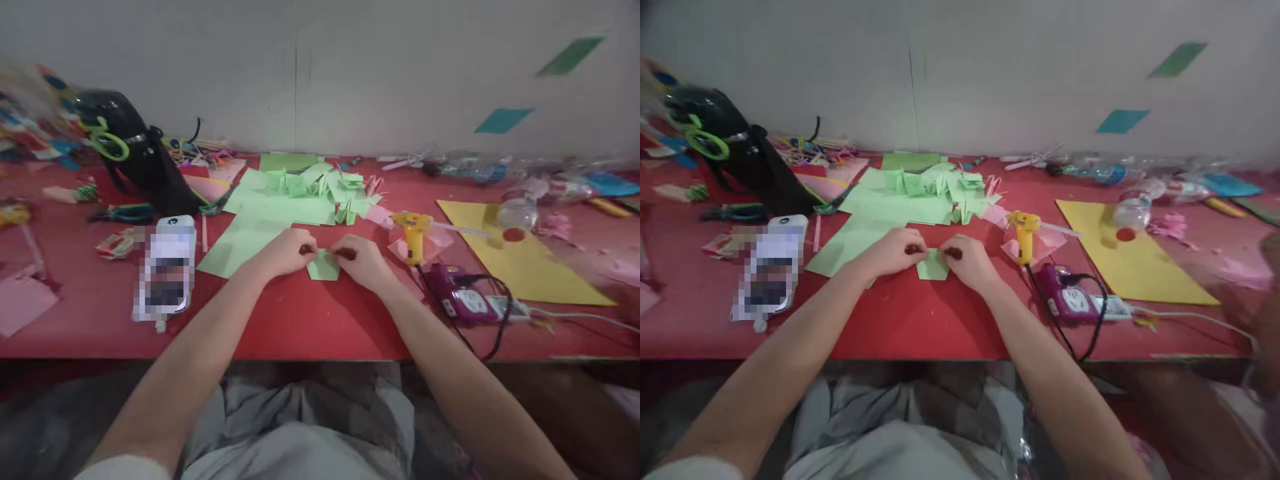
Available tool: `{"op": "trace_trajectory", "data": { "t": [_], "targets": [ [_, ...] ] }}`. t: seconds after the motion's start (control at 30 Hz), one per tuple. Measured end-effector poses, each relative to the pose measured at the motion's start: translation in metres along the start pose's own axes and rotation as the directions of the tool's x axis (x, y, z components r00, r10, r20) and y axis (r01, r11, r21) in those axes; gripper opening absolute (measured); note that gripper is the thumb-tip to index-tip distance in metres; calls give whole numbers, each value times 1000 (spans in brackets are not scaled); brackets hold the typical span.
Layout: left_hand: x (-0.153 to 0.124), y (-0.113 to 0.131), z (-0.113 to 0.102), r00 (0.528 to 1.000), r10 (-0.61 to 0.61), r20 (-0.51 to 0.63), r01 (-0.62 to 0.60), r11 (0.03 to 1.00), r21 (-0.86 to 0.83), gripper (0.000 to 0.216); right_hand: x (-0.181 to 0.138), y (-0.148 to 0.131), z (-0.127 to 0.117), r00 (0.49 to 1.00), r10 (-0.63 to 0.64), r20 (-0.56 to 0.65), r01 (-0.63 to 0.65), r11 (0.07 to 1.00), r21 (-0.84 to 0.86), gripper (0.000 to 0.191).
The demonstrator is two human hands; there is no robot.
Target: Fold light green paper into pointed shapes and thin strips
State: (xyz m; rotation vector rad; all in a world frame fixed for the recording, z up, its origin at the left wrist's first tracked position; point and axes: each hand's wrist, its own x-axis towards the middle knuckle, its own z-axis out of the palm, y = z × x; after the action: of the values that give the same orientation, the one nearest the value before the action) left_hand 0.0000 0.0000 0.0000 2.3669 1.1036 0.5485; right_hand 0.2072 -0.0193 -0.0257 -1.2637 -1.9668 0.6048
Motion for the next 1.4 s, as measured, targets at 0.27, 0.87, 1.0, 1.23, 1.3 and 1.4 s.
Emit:
{"op": "trace_trajectory", "data": {
  "t": [0.27, 0.87, 1.0, 1.23, 1.3, 1.4],
  "targets": [
    [0, -2, 1, 995, -92, -29, 89, 993, -81, 7, -1, -2, -2, 997, 77, 3, -77, 996, 39, 8],
    [-2, -1, -5, 998, 53, 32, -53, 999, 6, 12, -3, 5, -6, 969, -238, 60, 244, 962, -123, 14],
    [-4, 2, -7, 995, 61, 84, -66, 996, 57, 15, -5, 4, -7, 938, -328, 111, 345, 915, -208, 15],
    [-8, 4, -10, 985, 37, 170, -70, 979, 191, 21, -8, 4, -11, 938, -296, 178, 332, 916, -226, 19],
    [-10, 7, -12, 983, 31, 181, -72, 973, 222, 21, -9, 4, -12, 939, -294, 179, 330, 917, -223, 20],
    [-12, 14, -13, 984, 36, 176, -79, 966, 246, 19, -10, 3, -12, 937, -300, 182, 335, 917, -217, 22]
  ]
}}
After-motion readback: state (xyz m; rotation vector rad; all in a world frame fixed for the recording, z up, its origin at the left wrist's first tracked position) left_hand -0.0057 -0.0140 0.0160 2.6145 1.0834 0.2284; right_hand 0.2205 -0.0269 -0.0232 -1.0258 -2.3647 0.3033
